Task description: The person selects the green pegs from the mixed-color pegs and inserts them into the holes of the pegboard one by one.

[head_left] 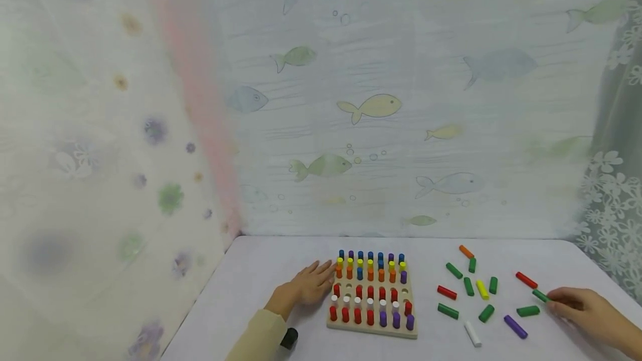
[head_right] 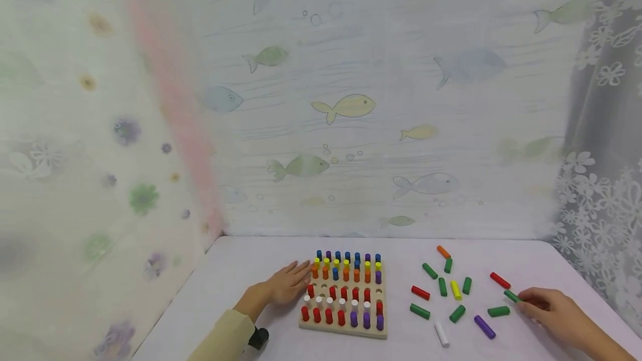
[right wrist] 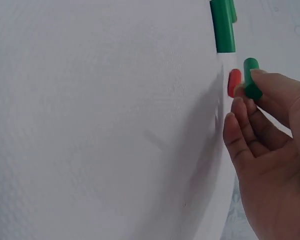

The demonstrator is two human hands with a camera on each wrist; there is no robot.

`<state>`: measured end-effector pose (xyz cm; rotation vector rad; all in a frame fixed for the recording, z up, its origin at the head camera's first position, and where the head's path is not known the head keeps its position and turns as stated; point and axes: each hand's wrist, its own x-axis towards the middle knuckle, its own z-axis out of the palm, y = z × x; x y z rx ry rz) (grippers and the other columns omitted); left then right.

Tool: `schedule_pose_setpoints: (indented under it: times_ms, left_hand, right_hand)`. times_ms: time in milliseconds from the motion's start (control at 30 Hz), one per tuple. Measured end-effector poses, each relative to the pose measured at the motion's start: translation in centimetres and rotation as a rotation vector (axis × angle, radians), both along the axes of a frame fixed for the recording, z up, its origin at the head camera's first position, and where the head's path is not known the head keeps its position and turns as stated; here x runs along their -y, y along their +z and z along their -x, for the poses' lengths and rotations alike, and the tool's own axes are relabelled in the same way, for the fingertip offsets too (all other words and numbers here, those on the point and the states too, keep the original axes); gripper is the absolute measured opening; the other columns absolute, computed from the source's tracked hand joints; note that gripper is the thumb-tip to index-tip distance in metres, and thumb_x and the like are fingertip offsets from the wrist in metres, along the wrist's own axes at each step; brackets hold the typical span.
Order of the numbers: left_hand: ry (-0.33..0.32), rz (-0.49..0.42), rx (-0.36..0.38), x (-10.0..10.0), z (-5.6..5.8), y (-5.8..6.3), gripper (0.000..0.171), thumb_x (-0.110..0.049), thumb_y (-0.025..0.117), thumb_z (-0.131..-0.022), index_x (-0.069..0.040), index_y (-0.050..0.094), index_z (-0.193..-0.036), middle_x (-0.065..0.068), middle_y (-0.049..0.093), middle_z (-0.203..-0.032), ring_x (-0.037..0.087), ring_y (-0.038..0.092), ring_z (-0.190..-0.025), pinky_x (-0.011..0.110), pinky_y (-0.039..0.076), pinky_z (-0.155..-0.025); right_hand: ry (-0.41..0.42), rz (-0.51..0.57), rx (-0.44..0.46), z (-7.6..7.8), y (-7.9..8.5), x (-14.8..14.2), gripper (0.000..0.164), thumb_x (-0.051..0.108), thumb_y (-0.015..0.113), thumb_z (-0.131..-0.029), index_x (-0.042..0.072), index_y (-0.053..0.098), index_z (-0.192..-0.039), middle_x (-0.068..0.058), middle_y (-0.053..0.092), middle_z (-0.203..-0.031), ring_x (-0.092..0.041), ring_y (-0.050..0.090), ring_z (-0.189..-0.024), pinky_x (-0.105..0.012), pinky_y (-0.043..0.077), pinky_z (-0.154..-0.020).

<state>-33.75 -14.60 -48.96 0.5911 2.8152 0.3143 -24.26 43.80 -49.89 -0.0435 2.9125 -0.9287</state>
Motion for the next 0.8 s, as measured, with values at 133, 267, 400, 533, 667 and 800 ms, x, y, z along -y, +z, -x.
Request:
schedule_pose_setpoints:
  times_ms: [133, 267, 400, 533, 667, 800]
  left_hand:
    - [-0.007, 0.012, -0.008, 0.0, 0.0, 0.1, 0.056, -0.046, 0.036, -0.11, -0.027, 0.031, -0.163, -0.001, 0.03, -0.168, 0.032, 0.022, -0.155, 0.055, 0.021, -0.124]
    - [-0.019, 0.024, -0.016, 0.1, -0.1, 0.1, 0.056, -0.046, 0.034, -0.11, -0.026, 0.03, -0.163, 0.0, 0.03, -0.168, 0.032, 0.023, -0.155, 0.054, 0.022, -0.124]
    - [-0.027, 0.031, -0.022, 0.1, 0.0, 0.1, 0.057, -0.046, 0.034, -0.11, -0.024, 0.03, -0.163, 0.001, 0.03, -0.168, 0.031, 0.024, -0.155, 0.053, 0.023, -0.124]
    - [-0.031, 0.031, -0.029, 0.1, 0.1, 0.0, 0.056, -0.044, 0.036, -0.11, -0.022, 0.031, -0.162, 0.002, 0.031, -0.167, 0.03, 0.026, -0.154, 0.053, 0.023, -0.124]
    - [-0.03, 0.023, -0.027, 0.0, 0.1, 0.0, 0.056, -0.043, 0.036, -0.111, -0.022, 0.031, -0.162, 0.003, 0.031, -0.167, 0.03, 0.026, -0.154, 0.054, 0.022, -0.124]
    - [-0.029, 0.012, -0.019, -0.1, 0.1, -0.1, 0.055, -0.042, 0.035, -0.111, -0.022, 0.032, -0.162, 0.004, 0.032, -0.167, 0.031, 0.026, -0.154, 0.054, 0.022, -0.123]
  right_hand:
    - [-0.026, 0.066, -0.016, -0.1, 0.5, 0.4, 0.039, 0.018, 0.061, -0.104, -0.018, 0.063, -0.118, -0.016, 0.072, -0.106, -0.005, 0.06, -0.077, -0.025, 0.055, -0.066]
    - [-0.047, 0.092, -0.049, -0.3, 1.3, 1.3, 0.04, 0.02, 0.059, -0.105, -0.017, 0.062, -0.121, -0.017, 0.072, -0.108, -0.005, 0.06, -0.076, -0.025, 0.055, -0.065]
    - [-0.06, 0.127, -0.068, -0.4, 2.1, 2.4, 0.043, 0.025, 0.059, -0.106, -0.013, 0.063, -0.124, -0.016, 0.072, -0.11, -0.008, 0.059, -0.075, -0.027, 0.054, -0.064]
    - [-0.073, 0.175, -0.038, -0.3, 2.9, 3.5, 0.052, 0.035, 0.059, -0.105, -0.012, 0.062, -0.127, -0.014, 0.072, -0.112, -0.01, 0.059, -0.078, -0.029, 0.053, -0.065]
    - [-0.069, 0.204, -0.017, -0.3, 3.5, 4.3, 0.054, 0.037, 0.059, -0.105, -0.011, 0.061, -0.129, -0.013, 0.072, -0.113, -0.012, 0.06, -0.08, -0.029, 0.054, -0.067]
    - [-0.057, 0.233, -0.014, -0.5, 4.0, 4.9, 0.053, 0.037, 0.06, -0.105, -0.01, 0.06, -0.13, -0.013, 0.071, -0.116, -0.011, 0.063, -0.084, -0.03, 0.055, -0.07]
